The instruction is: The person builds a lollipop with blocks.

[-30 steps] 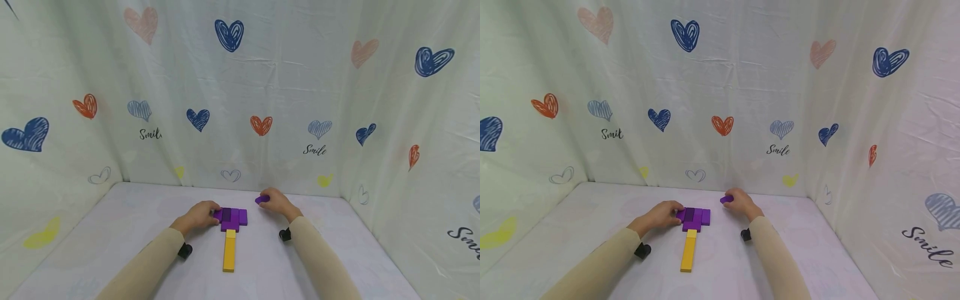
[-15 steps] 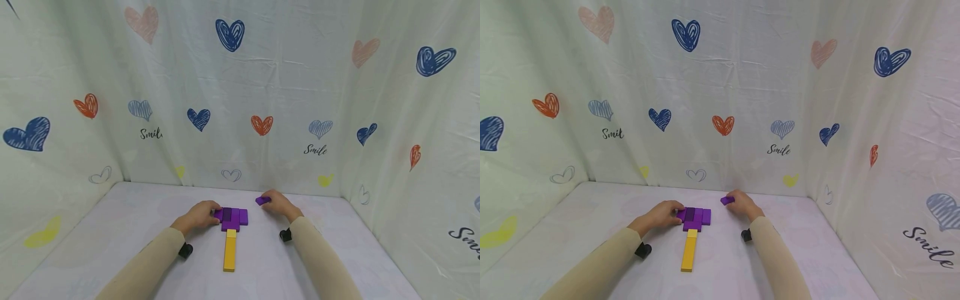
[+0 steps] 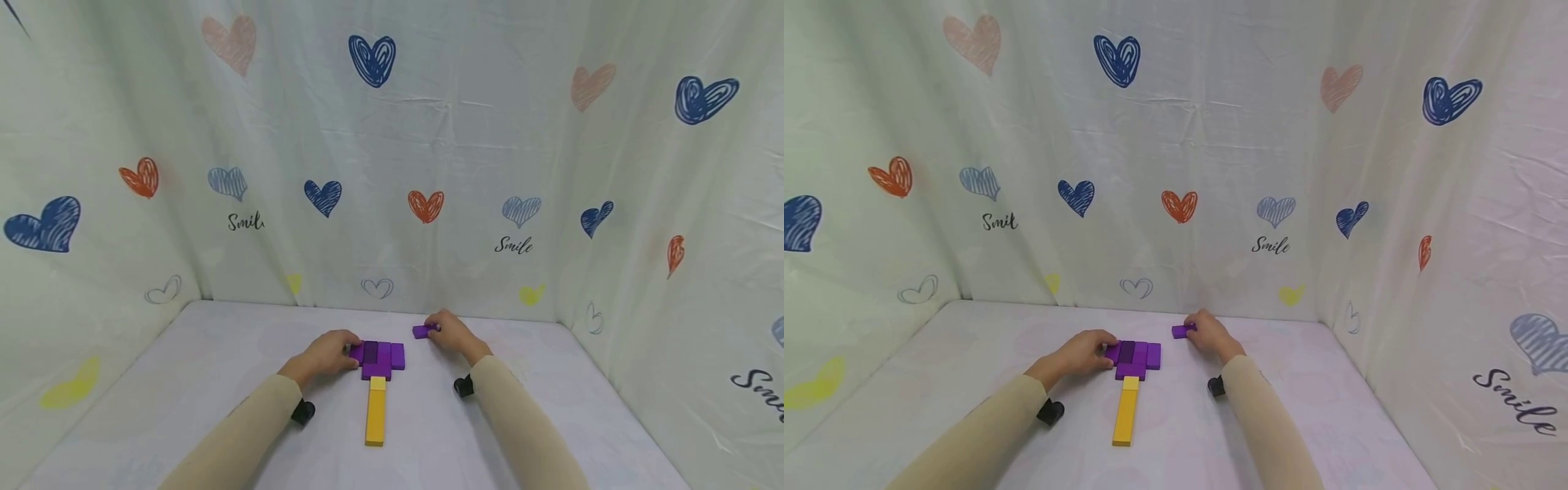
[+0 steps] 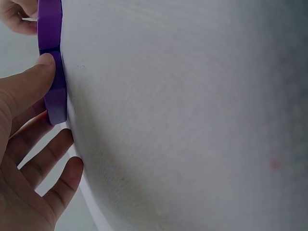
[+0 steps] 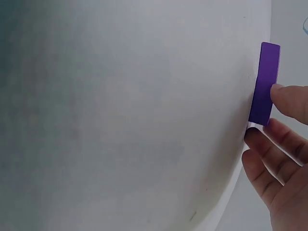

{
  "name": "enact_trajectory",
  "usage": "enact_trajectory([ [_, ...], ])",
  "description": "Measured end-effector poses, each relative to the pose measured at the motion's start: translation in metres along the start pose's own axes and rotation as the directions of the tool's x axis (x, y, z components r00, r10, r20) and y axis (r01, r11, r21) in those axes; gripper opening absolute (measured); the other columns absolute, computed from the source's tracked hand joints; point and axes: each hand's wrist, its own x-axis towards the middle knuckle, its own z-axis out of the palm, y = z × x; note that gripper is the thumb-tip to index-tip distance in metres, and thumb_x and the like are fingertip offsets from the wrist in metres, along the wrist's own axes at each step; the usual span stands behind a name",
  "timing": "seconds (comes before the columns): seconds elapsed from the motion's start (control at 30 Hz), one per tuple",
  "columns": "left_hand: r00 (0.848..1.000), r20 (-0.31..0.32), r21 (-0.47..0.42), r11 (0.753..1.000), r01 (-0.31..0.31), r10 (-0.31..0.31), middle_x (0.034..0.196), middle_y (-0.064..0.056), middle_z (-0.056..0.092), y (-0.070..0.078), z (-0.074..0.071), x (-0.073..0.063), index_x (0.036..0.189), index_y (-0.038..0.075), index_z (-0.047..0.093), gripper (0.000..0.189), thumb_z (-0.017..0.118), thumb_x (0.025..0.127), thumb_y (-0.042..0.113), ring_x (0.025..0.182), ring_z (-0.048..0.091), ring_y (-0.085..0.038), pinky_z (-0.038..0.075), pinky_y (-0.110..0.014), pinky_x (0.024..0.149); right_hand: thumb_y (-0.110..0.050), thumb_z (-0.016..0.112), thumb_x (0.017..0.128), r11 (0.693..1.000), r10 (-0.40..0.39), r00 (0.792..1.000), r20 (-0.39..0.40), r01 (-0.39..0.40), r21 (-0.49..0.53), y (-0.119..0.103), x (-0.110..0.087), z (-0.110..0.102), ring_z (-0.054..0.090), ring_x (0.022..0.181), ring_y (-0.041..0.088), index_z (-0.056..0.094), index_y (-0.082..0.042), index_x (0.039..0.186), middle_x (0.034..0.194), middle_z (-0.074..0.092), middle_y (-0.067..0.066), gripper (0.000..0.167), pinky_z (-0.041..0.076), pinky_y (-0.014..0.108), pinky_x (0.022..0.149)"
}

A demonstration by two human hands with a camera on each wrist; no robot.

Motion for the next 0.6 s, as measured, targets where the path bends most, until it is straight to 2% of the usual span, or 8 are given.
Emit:
enact_trajectory([
  [0.4, 1.0, 0.0, -0.011, 1.0, -0.004, 0.004, 0.123, -0.01, 0.061, 0.002, -0.001, -0.002, 0.122, 0.008, 0.064, 0.043, 0.076, 0.082, 0.019, 0.113, 0.056, -0.029, 0.043, -0.045, 0.101, -0.008, 0.062, 0.091, 1.0, 0.017, 0.999, 0.029, -0.017, -0.003, -0.014, 0.004, 0.006, 0.056, 0.096, 0.023, 0.069, -0.006, 0.113, 0.1, 0.056, 0.007, 0.023, 0.048, 0.041, 0.089],
  [0.6, 1.0, 0.003, -0.006, 1.0, 0.008, -0.008, 0.125, -0.009, 0.061, 0.001, -0.001, -0.002, 0.122, 0.009, 0.064, 0.043, 0.076, 0.082, 0.019, 0.116, 0.055, -0.029, 0.042, -0.045, 0.102, -0.01, 0.062, 0.092, 1.0, 0.001, 0.999, 0.034, -0.001, -0.023, -0.025, 0.009, 0.013, 0.056, 0.098, 0.021, 0.069, -0.007, 0.113, 0.103, 0.058, 0.005, 0.023, 0.049, 0.038, 0.09],
])
